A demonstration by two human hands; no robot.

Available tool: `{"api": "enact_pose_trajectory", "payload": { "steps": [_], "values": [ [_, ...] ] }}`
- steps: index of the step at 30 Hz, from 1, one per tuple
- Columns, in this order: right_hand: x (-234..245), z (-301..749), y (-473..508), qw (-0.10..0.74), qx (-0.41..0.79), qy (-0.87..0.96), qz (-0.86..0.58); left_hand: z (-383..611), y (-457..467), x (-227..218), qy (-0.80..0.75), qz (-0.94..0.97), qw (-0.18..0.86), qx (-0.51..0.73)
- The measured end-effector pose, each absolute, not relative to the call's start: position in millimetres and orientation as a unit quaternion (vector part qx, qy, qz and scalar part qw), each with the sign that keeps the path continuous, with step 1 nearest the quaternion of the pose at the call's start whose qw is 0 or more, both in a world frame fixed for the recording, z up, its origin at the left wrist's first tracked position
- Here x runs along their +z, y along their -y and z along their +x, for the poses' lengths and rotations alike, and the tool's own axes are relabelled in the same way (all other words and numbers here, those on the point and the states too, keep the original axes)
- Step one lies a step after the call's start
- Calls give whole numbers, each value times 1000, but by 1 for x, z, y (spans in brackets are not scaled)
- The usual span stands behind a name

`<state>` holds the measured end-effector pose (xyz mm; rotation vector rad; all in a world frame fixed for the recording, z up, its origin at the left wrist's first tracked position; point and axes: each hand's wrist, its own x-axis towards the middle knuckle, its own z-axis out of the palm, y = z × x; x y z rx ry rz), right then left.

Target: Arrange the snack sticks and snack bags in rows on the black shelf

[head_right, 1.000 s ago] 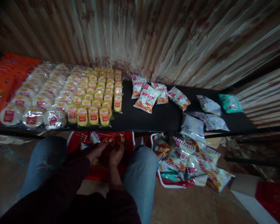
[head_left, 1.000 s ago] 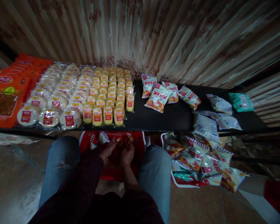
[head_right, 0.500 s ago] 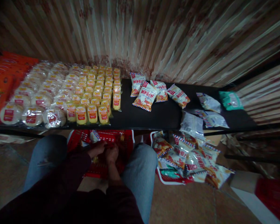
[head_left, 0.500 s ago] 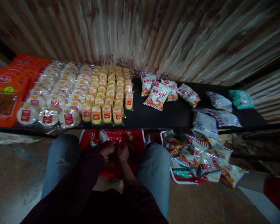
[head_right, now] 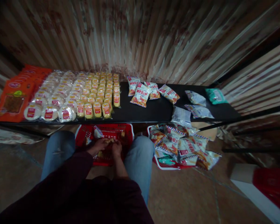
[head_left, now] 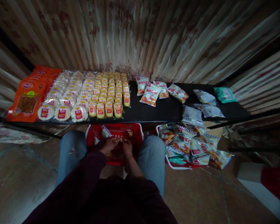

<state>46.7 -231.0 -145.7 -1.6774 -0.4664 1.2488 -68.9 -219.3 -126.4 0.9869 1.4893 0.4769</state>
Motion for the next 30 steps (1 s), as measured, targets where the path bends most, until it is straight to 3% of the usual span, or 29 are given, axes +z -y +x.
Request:
{"api": "enact_pose_trajectory", "payload": {
  "steps": [8, 15, 24, 30],
  "values": [
    [-122, 39, 240, 508, 586, 135, -617, -63, 245, -101, -633, 406, 566, 336],
    [-102, 43, 244, 549, 612, 95, -562, -55, 249, -73, -594, 306, 613, 422],
    [-73, 52, 241, 600, 585, 112, -534, -56, 247, -27, -518, 50, 728, 446],
    [-48, 57, 241, 616, 583, 117, -517, -53, 247, -12, -510, 22, 746, 428]
  ]
}}
